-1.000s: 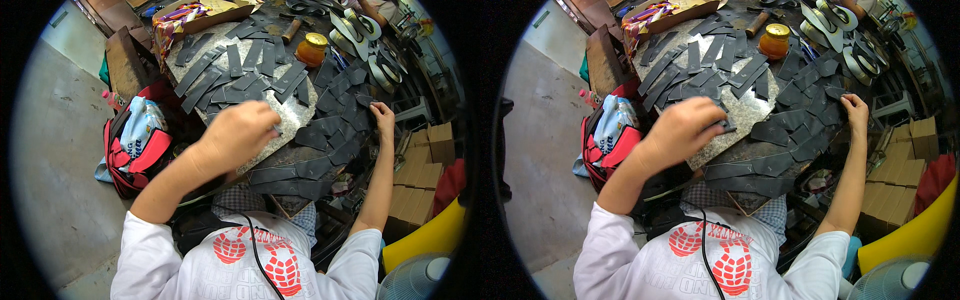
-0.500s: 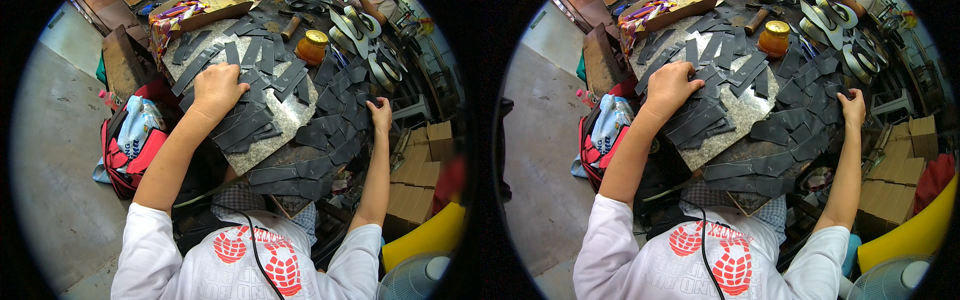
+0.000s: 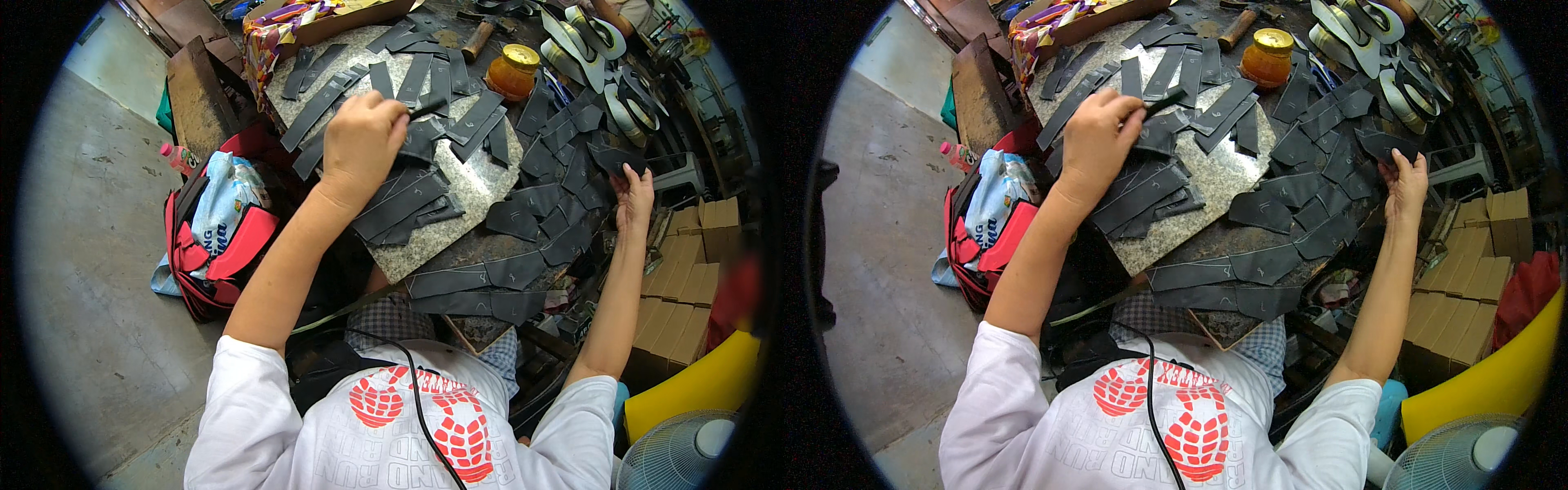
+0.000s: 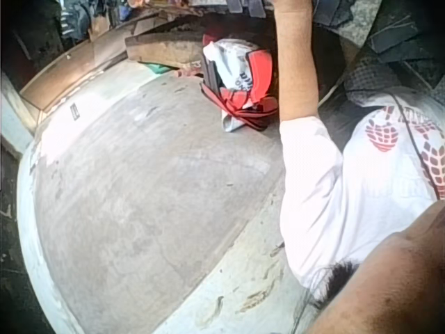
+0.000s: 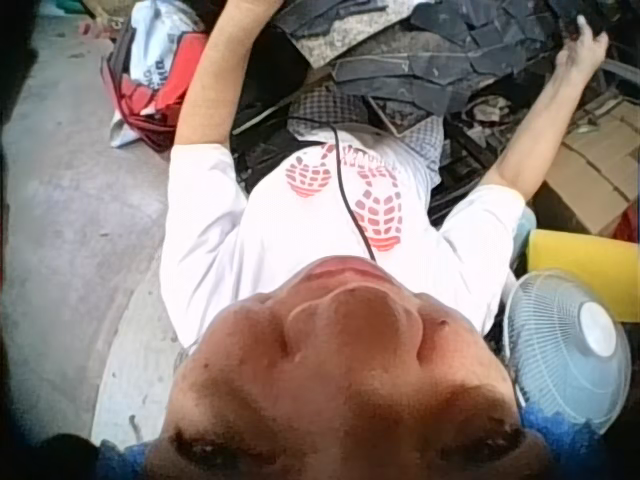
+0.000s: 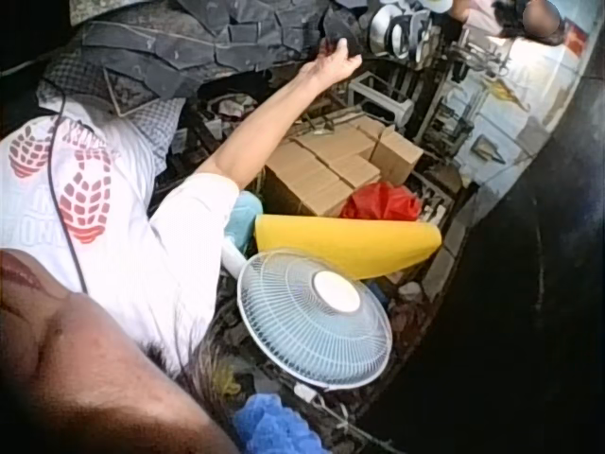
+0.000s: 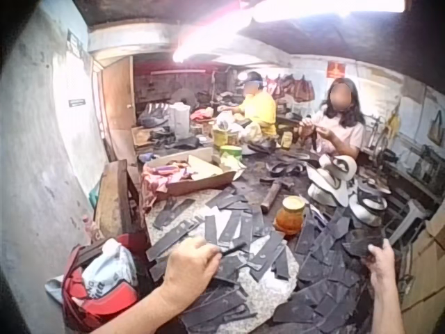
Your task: The person picks up small black rubber pieces from a table, inspects them by turning them over, and places them into separate piles. The person handles the pieces one at a time, occasionally moving items aside to reach others.
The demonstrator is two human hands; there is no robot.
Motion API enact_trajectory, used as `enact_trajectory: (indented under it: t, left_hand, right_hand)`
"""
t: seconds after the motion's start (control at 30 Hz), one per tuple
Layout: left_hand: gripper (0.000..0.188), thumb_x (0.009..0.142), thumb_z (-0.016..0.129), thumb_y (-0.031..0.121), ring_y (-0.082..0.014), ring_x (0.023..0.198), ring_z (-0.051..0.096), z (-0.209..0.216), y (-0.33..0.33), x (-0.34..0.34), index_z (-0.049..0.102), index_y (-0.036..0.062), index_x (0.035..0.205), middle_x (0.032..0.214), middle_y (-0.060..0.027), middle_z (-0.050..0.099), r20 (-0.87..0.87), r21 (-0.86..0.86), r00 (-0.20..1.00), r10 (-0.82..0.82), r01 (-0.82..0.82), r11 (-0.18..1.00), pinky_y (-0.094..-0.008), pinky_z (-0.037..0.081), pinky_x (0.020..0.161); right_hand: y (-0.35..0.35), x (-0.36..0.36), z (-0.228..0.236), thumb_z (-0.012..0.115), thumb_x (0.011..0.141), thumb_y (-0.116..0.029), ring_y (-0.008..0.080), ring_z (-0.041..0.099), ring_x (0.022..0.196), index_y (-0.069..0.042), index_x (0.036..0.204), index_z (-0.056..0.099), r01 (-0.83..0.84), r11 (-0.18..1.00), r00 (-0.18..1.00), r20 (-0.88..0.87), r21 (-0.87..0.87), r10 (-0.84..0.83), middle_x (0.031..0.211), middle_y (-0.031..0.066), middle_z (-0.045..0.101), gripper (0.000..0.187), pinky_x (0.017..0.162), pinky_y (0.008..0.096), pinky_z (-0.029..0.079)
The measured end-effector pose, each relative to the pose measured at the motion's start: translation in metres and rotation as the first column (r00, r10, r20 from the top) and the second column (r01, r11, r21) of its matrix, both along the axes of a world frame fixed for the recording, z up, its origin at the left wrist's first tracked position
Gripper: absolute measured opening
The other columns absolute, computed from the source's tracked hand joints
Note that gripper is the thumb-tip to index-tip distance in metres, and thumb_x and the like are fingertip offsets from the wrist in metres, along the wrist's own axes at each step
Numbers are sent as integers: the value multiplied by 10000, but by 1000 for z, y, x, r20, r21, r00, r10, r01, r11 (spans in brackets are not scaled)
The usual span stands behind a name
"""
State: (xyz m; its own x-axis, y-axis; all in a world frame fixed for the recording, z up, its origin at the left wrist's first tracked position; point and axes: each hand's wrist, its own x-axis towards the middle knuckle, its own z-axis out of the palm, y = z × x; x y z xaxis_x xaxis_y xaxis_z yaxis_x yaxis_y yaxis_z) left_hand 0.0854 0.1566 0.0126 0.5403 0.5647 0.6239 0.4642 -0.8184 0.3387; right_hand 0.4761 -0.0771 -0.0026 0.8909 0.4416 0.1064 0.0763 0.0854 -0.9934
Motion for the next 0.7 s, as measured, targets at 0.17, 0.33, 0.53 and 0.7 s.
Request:
enact_trajectory:
  t: [0.17, 0.33, 0.53, 0.7]
  left_hand:
    - [92, 806, 721, 210, -252, 823, 613, -3, -7, 0, 731, 123, 837, 774, -30, 645, -119, 26, 985, -125, 129, 991, -355, 534, 709]
    - [124, 838, 691, 225, -268, 904, 628, 4, 25, 15, 752, 120, 864, 860, -53, 678, -139, 56, 990, -11, 19, 998, -388, 549, 745]
    - [260, 838, 722, 322, -319, 1060, 609, 2, 61, 58, 764, 81, 926, 1028, -100, 690, -453, 85, 875, 172, -149, 985, -413, 552, 838]
    - [241, 772, 742, 306, -349, 982, 665, 0, 77, 75, 746, 114, 917, 1007, -147, 716, -477, -53, 860, 180, -233, 971, -458, 520, 855]
  right_hand:
    - [10, -54, 23, 693, 893, -97, 118, 657, 805, -72, 1164, 581, -253, 967, 967, 32, 33, 252, 957, 11, 671, 294, 680, 253, 531]
    - [24, -110, 35, 681, 895, -91, 56, 631, 760, -79, 1153, 612, -400, 916, 917, -16, -24, 400, 939, -21, 655, 267, 617, 211, 497]
    - [42, -157, 23, 579, 933, -30, 163, 687, 823, -5, 1173, 567, -563, 826, 804, -227, 2, 549, 1000, 69, 657, 242, 708, 291, 601]
    - [51, -160, 21, 556, 948, -28, 183, 702, 847, 15, 1174, 557, -558, 830, 786, -302, 30, 539, 1017, 96, 664, 231, 759, 310, 613]
